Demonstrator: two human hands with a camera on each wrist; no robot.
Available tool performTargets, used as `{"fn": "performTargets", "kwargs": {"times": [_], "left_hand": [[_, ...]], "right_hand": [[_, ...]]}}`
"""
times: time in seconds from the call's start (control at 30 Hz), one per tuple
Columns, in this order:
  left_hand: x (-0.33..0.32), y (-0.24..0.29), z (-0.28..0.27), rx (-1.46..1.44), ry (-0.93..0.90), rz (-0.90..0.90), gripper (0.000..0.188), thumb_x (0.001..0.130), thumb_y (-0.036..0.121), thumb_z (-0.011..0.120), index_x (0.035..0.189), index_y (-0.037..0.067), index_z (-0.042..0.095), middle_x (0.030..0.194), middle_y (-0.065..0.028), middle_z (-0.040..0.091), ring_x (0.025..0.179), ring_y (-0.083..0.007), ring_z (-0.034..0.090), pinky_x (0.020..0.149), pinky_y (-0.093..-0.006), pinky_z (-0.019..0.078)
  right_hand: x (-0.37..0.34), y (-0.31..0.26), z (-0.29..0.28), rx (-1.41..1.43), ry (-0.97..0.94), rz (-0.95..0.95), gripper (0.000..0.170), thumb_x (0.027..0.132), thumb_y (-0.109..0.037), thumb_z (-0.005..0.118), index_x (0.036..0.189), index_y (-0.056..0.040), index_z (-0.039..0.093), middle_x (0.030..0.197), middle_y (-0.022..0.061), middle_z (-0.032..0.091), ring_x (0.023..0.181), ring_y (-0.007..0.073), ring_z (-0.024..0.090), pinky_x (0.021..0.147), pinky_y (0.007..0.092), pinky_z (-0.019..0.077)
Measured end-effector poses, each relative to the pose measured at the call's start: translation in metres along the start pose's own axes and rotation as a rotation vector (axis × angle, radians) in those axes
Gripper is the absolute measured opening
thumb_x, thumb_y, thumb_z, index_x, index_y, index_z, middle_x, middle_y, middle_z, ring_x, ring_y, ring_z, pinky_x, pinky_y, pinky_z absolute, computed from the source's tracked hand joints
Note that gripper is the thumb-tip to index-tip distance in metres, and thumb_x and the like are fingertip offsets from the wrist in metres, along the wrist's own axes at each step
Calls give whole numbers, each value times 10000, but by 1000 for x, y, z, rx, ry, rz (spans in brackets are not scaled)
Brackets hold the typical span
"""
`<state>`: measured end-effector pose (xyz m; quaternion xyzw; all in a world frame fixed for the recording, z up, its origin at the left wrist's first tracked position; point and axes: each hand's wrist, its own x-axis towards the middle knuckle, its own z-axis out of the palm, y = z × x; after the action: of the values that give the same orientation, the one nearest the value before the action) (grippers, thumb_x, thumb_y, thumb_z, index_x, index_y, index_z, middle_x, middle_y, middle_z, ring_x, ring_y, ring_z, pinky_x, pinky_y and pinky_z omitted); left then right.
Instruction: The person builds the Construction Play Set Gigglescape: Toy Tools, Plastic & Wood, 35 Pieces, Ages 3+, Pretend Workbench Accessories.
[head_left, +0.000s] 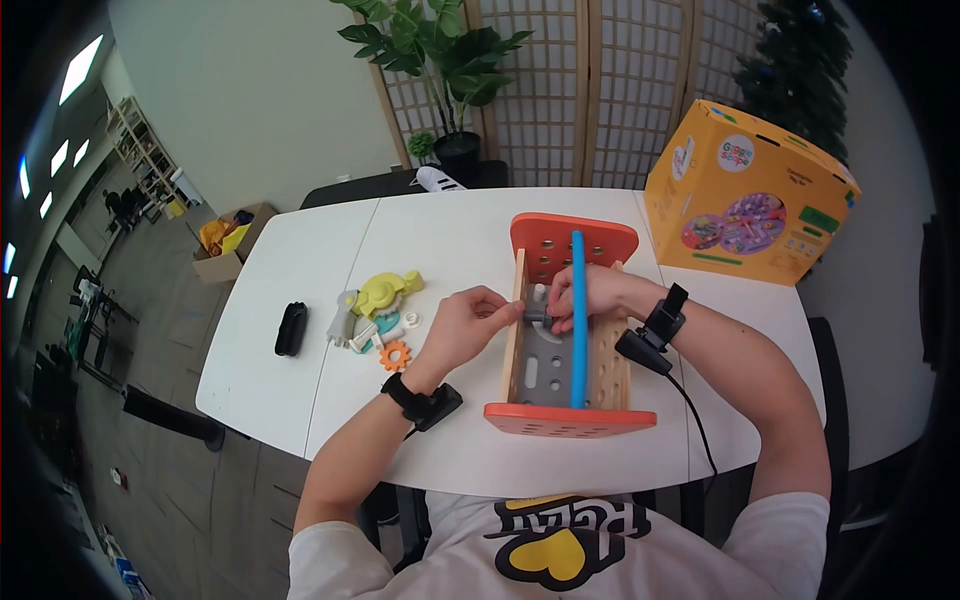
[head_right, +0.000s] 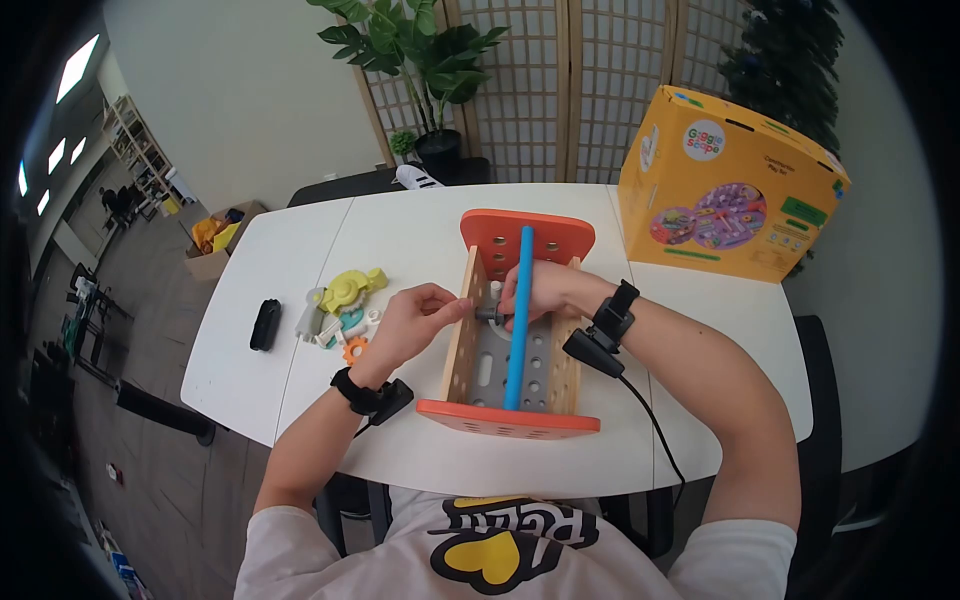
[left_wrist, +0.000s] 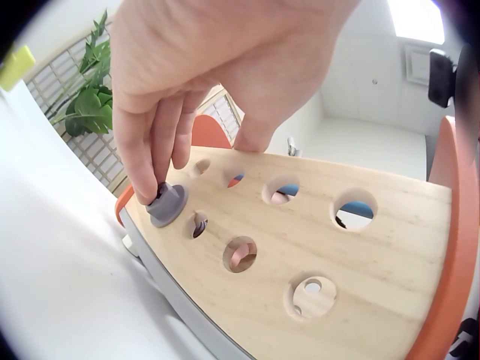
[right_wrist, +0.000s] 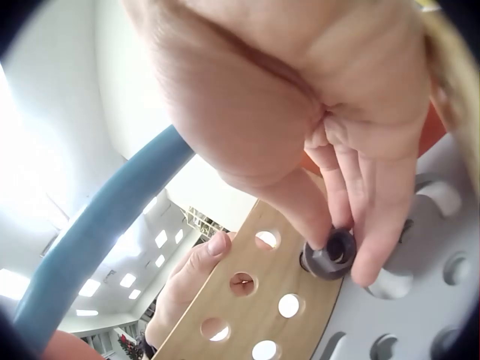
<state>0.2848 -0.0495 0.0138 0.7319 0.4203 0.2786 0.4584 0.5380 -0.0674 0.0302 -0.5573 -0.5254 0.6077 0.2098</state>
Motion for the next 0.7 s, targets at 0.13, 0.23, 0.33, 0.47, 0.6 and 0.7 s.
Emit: {"fn": "performTargets", "kwargs": {"times": [0.13,0.23,0.33,0.47,0.6,0.7], "left_hand": [[0,1,1,12,5,2,424,922,367,781,974,-51,732,906,-150,775,878,-189,750,800,-288,572],[1,-2,2,13,13,-4,418,923,363,779,971,-49,730,901,-143,778,865,-189,751,795,-287,573],[0,-1,3,3,30,-14,414,925,364,774,951,-47,731,872,-140,777,837,-191,751,778,-287,573],[0,-3,4,57,44,28,416,929,370,766,907,-44,734,826,-147,767,795,-186,745,749,-290,569],[1,-1,4,102,54,14,435,925,392,764,883,-40,736,809,-148,761,770,-180,735,734,-289,563],[-1,-1,4,80,54,18,441,924,398,764,886,-40,737,806,-143,760,762,-178,728,728,-289,559]], "right_hand": [[5,4,1,-13,44,-21,135,968,-56,686,1027,36,607,980,183,728,876,232,772,742,263,642],[10,10,1,57,31,-17,166,937,-22,699,1047,55,601,967,181,725,889,255,775,751,273,648],[12,13,-2,139,-22,-2,209,884,4,756,1025,67,615,941,177,732,838,268,779,709,296,641],[11,13,-1,102,-47,-36,235,880,12,757,1035,98,603,919,207,736,851,259,776,723,289,644],[2,1,4,-11,-24,-3,211,932,-3,712,1042,133,594,950,227,732,888,249,774,750,274,649],[3,4,3,-41,-61,10,176,980,-43,666,1022,125,635,973,218,739,880,223,774,746,261,643]]}}
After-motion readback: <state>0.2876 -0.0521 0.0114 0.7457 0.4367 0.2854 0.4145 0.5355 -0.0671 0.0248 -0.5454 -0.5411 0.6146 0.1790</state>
